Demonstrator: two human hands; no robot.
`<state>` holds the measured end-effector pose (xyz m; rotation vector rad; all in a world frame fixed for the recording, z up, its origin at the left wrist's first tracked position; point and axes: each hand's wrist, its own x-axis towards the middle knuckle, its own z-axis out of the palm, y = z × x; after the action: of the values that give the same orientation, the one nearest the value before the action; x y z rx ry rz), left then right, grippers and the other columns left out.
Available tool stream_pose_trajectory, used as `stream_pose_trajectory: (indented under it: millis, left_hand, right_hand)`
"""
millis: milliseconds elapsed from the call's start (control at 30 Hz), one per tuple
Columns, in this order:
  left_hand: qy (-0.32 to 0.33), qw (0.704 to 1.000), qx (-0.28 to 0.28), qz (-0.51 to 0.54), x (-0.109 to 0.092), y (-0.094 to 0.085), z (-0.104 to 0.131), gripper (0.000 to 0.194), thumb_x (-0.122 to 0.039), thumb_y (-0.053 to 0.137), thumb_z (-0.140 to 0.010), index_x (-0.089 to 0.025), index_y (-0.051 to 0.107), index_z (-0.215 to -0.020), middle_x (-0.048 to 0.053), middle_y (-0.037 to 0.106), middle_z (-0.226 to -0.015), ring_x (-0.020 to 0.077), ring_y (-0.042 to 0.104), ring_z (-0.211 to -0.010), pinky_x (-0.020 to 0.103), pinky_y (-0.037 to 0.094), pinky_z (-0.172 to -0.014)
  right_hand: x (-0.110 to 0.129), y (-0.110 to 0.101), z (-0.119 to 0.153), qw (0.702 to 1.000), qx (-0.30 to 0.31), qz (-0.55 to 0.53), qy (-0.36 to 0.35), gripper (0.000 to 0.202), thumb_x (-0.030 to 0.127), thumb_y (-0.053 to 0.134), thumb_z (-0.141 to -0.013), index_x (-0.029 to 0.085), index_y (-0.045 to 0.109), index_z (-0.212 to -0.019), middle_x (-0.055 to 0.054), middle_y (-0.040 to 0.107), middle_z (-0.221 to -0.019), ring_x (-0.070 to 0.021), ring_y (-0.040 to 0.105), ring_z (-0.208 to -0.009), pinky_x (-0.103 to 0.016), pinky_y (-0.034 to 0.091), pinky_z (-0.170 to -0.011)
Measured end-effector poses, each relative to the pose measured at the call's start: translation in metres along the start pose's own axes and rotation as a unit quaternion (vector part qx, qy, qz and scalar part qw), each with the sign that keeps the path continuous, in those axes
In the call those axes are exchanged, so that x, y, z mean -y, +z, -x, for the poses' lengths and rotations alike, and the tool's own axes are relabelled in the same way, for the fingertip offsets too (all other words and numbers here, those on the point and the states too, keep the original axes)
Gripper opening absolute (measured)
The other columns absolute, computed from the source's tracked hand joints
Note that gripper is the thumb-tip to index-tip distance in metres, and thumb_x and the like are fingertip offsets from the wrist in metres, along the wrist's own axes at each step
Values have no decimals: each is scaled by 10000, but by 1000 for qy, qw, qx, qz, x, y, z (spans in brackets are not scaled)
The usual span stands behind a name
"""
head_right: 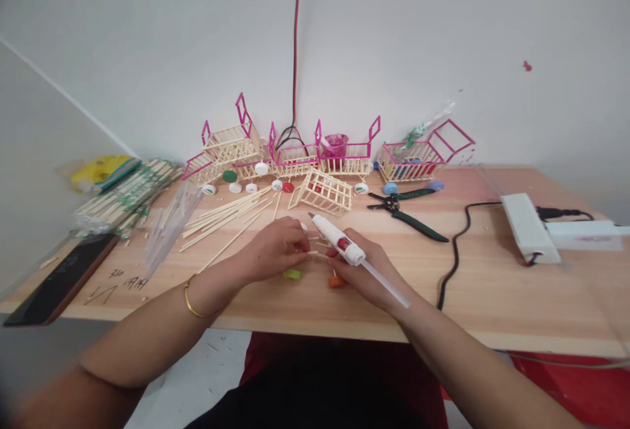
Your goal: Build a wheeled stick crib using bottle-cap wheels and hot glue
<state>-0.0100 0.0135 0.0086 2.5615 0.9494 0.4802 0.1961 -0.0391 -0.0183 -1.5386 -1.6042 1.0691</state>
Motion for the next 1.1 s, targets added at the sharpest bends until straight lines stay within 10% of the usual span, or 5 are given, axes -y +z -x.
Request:
stream_pose_trajectory:
  millis: [1100]
  left_hand:
    - [-9, 1000, 8, -19, -3, -1, 0, 68, -217, 661, -778, -162, 662, -738, 25, 590, -753, 158, 533, -767, 264, 403, -705]
  right_hand:
    - [5, -3, 4, 1000, 25, 3, -17, 142, 317, 629, -748, 227, 583, -848, 17, 628, -716, -157, 598, -653, -242, 484, -563]
